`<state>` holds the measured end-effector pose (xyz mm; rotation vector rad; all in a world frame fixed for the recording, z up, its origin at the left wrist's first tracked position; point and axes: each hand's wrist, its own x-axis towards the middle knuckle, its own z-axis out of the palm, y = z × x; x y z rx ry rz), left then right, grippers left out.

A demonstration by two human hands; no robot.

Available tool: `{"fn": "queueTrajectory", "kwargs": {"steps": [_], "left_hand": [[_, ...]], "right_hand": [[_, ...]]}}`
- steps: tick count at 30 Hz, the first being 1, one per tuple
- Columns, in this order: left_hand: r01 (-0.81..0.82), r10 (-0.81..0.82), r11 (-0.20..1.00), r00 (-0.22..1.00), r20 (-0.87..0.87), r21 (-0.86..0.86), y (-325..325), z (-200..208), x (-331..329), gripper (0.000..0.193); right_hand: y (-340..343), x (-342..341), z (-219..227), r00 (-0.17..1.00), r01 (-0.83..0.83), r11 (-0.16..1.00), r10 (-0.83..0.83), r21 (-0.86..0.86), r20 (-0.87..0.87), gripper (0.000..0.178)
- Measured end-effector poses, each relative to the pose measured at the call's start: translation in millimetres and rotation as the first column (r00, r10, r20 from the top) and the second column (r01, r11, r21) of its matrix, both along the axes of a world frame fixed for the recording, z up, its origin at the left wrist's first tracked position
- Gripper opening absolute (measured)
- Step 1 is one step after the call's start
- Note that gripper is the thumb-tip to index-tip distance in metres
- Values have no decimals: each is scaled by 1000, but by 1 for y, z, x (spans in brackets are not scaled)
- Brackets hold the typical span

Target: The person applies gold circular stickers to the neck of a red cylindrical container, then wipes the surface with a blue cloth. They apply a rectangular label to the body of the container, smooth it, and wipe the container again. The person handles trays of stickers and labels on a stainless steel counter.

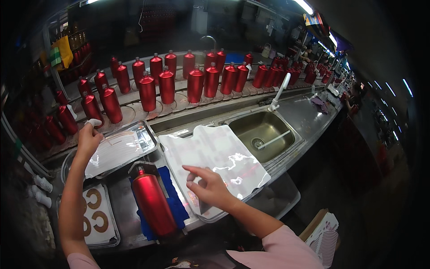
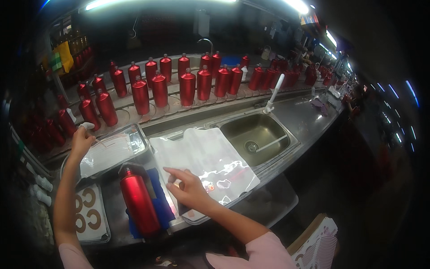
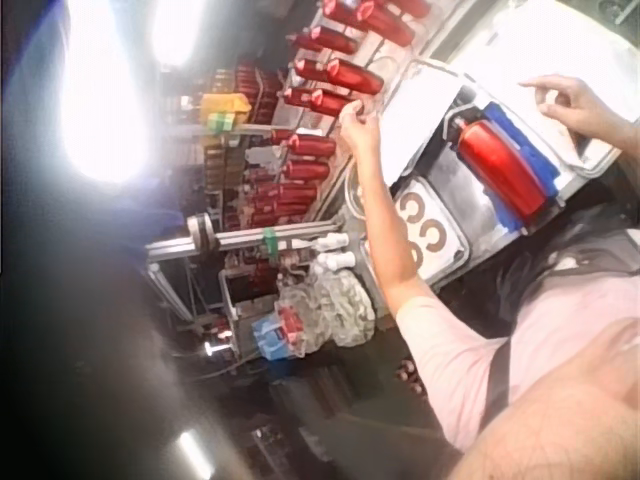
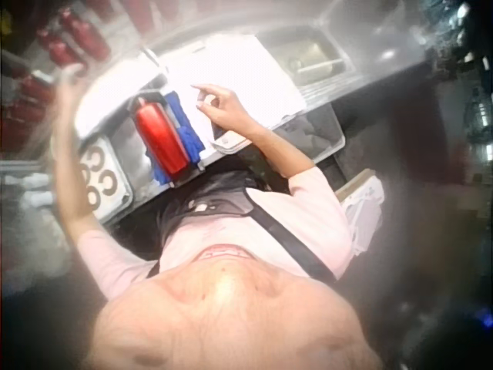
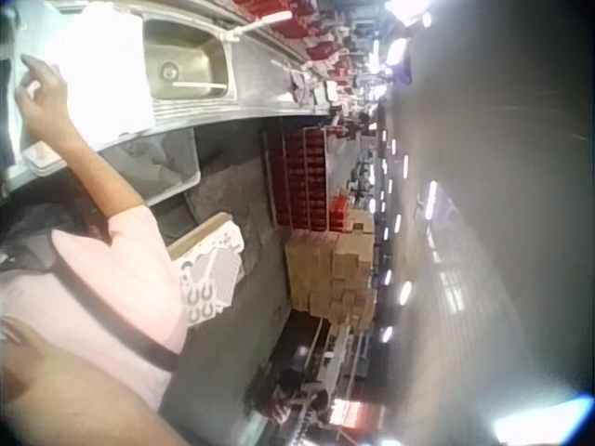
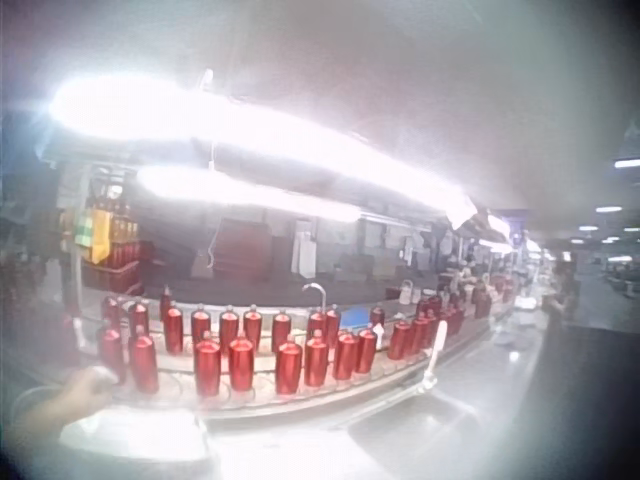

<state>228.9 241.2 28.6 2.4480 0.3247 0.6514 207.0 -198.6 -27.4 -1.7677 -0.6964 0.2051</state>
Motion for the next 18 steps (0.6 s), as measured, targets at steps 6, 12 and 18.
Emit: {"fn": "queueTrajectory", "kwargs": {"steps": [6,12,18], "left_hand": [[543,-568,792,823,-10,-279,-188,101,-14,44],[494,-529,794,849,-2,-354,-244,140,-85,44],[249,-182,802,968,175,-543,-262,25,-190,41]], "right_hand": [[51,66,86,997,-67,979,57,193,57,58],[-16,43,133,795,-464,884,445,59,-411,24],[-20,-45,60,807,-269,961,261,64,-530,17]]}}
